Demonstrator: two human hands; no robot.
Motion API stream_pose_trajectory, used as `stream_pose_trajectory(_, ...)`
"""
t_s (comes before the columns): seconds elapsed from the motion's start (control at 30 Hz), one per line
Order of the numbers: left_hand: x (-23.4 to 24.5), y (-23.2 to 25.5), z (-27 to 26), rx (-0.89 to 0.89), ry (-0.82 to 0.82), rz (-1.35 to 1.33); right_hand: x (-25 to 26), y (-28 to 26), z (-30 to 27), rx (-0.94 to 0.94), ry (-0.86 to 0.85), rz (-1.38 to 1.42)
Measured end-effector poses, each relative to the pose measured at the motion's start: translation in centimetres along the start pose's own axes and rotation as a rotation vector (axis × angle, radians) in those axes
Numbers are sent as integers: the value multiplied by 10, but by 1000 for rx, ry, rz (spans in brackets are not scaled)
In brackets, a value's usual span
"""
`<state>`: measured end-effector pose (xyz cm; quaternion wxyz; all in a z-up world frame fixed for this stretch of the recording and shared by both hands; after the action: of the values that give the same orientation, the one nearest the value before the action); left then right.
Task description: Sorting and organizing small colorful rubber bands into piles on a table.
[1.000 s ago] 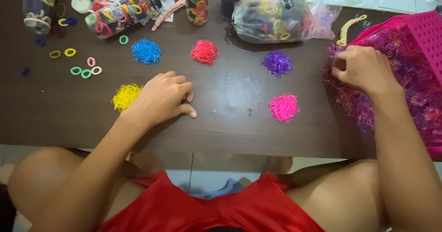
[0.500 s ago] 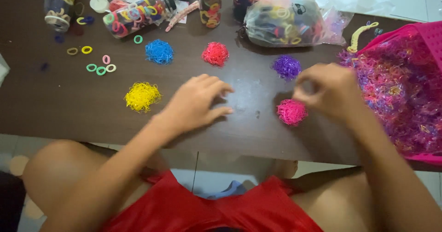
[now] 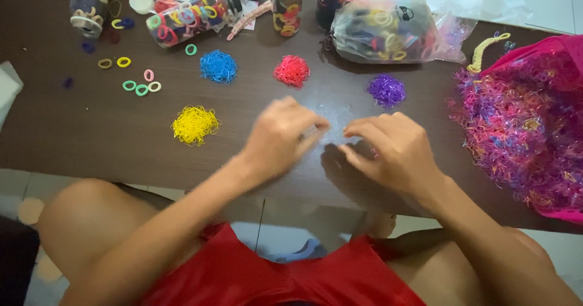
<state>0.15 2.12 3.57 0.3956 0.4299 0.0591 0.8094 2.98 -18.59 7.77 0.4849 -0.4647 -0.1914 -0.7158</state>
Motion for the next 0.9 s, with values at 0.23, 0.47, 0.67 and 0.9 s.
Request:
stream_pose_trajectory(0.23, 86, -92, -4, 44, 107, 541, 13, 32, -4, -20, -85, -249)
stream_pose_trajectory(0.47, 94, -117, -12, 101, 45, 701, 21, 71, -10, -114, -113, -356)
stream_pose_trajectory(0.67, 85, -101, -8, 53, 58, 725, 51, 151, -51, -292, -170, -467)
stream_pose_trajectory(0.9, 53, -45, 6, -136, -91, 359, 50, 209, -84, -696, -522, -485)
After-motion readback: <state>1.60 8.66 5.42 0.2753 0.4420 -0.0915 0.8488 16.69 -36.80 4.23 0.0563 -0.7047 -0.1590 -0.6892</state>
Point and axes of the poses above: each hand's wrist, its own z-axis towards the middle knuckle, its own x-axis out of the back of the hand, y = z × x, the point moved 3 cm from there along z, towards the middle knuckle
